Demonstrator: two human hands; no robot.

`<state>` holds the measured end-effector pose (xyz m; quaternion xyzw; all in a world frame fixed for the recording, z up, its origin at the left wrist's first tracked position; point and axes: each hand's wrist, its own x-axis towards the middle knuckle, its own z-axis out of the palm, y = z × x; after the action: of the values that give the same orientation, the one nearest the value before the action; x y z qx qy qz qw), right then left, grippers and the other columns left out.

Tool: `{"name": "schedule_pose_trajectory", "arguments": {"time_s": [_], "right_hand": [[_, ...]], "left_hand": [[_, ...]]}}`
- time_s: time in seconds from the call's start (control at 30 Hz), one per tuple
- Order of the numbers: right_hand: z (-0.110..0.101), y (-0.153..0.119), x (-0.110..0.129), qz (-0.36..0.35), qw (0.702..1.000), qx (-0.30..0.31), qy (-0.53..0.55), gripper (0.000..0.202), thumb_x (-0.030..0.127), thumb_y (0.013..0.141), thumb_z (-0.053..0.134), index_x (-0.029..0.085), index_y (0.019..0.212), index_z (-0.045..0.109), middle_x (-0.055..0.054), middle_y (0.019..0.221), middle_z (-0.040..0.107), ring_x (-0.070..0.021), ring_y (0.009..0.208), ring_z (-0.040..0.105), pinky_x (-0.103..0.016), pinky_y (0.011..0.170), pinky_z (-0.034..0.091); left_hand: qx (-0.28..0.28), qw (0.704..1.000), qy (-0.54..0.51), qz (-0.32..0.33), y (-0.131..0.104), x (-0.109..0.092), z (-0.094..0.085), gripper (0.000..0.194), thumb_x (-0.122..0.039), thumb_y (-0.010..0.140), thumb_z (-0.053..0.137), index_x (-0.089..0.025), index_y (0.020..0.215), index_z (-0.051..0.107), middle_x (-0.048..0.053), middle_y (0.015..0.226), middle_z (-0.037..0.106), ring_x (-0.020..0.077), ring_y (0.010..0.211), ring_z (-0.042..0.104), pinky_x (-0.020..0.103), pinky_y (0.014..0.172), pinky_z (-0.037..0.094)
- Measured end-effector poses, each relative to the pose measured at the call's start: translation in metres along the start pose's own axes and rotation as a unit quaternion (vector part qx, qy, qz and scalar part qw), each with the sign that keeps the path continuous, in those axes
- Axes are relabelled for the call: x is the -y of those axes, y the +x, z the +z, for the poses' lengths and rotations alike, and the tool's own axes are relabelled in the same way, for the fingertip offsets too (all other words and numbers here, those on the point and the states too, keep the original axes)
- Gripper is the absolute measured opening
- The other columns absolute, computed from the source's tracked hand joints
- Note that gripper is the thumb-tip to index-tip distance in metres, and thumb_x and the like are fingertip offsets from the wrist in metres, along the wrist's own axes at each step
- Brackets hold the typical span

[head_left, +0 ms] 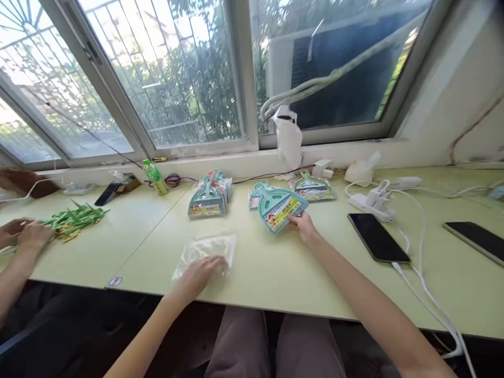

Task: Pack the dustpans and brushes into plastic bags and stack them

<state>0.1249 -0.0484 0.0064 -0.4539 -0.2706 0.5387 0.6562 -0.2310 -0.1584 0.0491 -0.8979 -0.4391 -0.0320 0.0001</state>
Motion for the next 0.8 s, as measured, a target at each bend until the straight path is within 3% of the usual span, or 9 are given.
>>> {"name": "schedule_pose_trajectory", "arguments": {"time_s": [0.1,0.17,0.23,0.33,0.43,0.57,0.63,0.7,0.8], "right_hand": [[0.001,0.0,0.002,-0.012,1.0,-0.008,0.011,0.028,0.009,0.065,0.072,0.019,0.086,0.058,-0.002,0.086,0.073,-0.0195,0.078,0.071,-0.034,0.071,0.062],[-0.001,0.002,0.004,-0.023,0.999,-0.02,0.025,0.028,0.009,0.064,0.072,0.02,0.085,0.057,-0.001,0.083,0.073,-0.0196,0.078,0.071,-0.034,0.071,0.062],[-0.002,0.005,0.005,-0.026,0.999,-0.033,0.034,0.028,0.009,0.063,0.072,0.02,0.083,0.056,0.0,0.08,0.072,-0.0195,0.078,0.071,-0.034,0.071,0.061],[-0.005,0.009,0.008,-0.009,0.997,-0.065,0.027,0.029,0.008,0.062,0.072,0.021,0.08,0.054,0.0,0.075,0.071,-0.0196,0.077,0.071,-0.034,0.07,0.061],[-0.006,0.011,0.009,0.007,0.996,-0.089,0.02,0.029,0.006,0.063,0.072,0.021,0.079,0.053,0.0,0.073,0.07,-0.0192,0.075,0.071,-0.033,0.07,0.061],[-0.006,0.013,0.007,0.011,0.996,-0.083,0.014,0.028,0.007,0.064,0.071,0.021,0.081,0.054,-0.001,0.078,0.071,-0.0182,0.075,0.071,-0.033,0.072,0.06],[-0.006,0.012,0.005,0.006,0.997,-0.073,0.006,0.03,0.008,0.063,0.073,0.021,0.082,0.054,-0.001,0.08,0.071,-0.0181,0.074,0.071,-0.033,0.072,0.06],[-0.007,0.012,0.004,-0.005,0.998,-0.062,-0.004,0.033,0.008,0.061,0.075,0.021,0.084,0.055,-0.001,0.082,0.071,-0.0187,0.074,0.071,-0.034,0.07,0.061],[-0.008,0.012,0.002,-0.017,0.998,-0.06,-0.017,0.035,0.008,0.059,0.077,0.021,0.085,0.057,-0.002,0.082,0.071,-0.0201,0.075,0.071,-0.035,0.069,0.061]], "left_hand": [[-0.071,0.993,-0.042,0.09,0.035,-0.006,-0.015,0.052,0.002,0.077,0.029,-0.029,0.083,0.07,-0.005,0.089,0.073,0.0146,0.103,0.065,0.048,0.117,0.024],[-0.145,0.983,-0.049,0.102,0.069,-0.002,-0.027,0.051,0.0,0.077,0.031,-0.032,0.081,0.071,-0.006,0.09,0.073,0.0167,0.117,0.058,0.054,0.12,0.005],[-0.195,0.976,-0.053,0.082,0.106,0.009,-0.04,0.052,0.0,0.075,0.034,-0.032,0.088,0.072,-0.004,0.097,0.073,0.019,0.128,0.049,0.058,0.118,-0.002],[-0.202,0.977,-0.047,0.047,0.157,0.031,-0.05,0.054,0.003,0.067,0.039,-0.03,0.094,0.073,0.001,0.103,0.072,0.0224,0.133,0.043,0.062,0.115,-0.005],[-0.248,0.968,-0.022,-0.014,0.188,0.047,-0.044,0.046,0.003,0.07,0.041,-0.025,0.084,0.074,0.006,0.104,0.072,0.0269,0.134,0.041,0.062,0.114,-0.007],[-0.326,0.939,-0.083,-0.074,0.204,0.03,-0.014,0.047,-0.008,0.084,0.037,-0.027,0.118,0.064,0.005,0.125,0.063,0.0248,0.133,0.042,0.056,0.116,0.003],[-0.299,0.934,-0.155,-0.12,0.208,0.006,0.007,0.053,-0.025,0.089,0.042,-0.021,0.142,0.04,0.012,0.142,0.048,0.0261,0.133,0.041,0.053,0.114,0.019],[-0.186,0.956,-0.192,-0.123,0.211,-0.018,0.027,0.066,-0.04,0.092,0.042,-0.016,0.15,0.021,0.019,0.15,0.033,0.0295,0.137,0.035,0.054,0.11,0.025],[-0.091,0.984,-0.133,-0.082,0.21,-0.038,0.047,0.053,-0.042,0.095,0.035,-0.027,0.146,0.032,0.013,0.152,0.031,0.0317,0.14,0.029,0.06,0.111,0.017]]}}
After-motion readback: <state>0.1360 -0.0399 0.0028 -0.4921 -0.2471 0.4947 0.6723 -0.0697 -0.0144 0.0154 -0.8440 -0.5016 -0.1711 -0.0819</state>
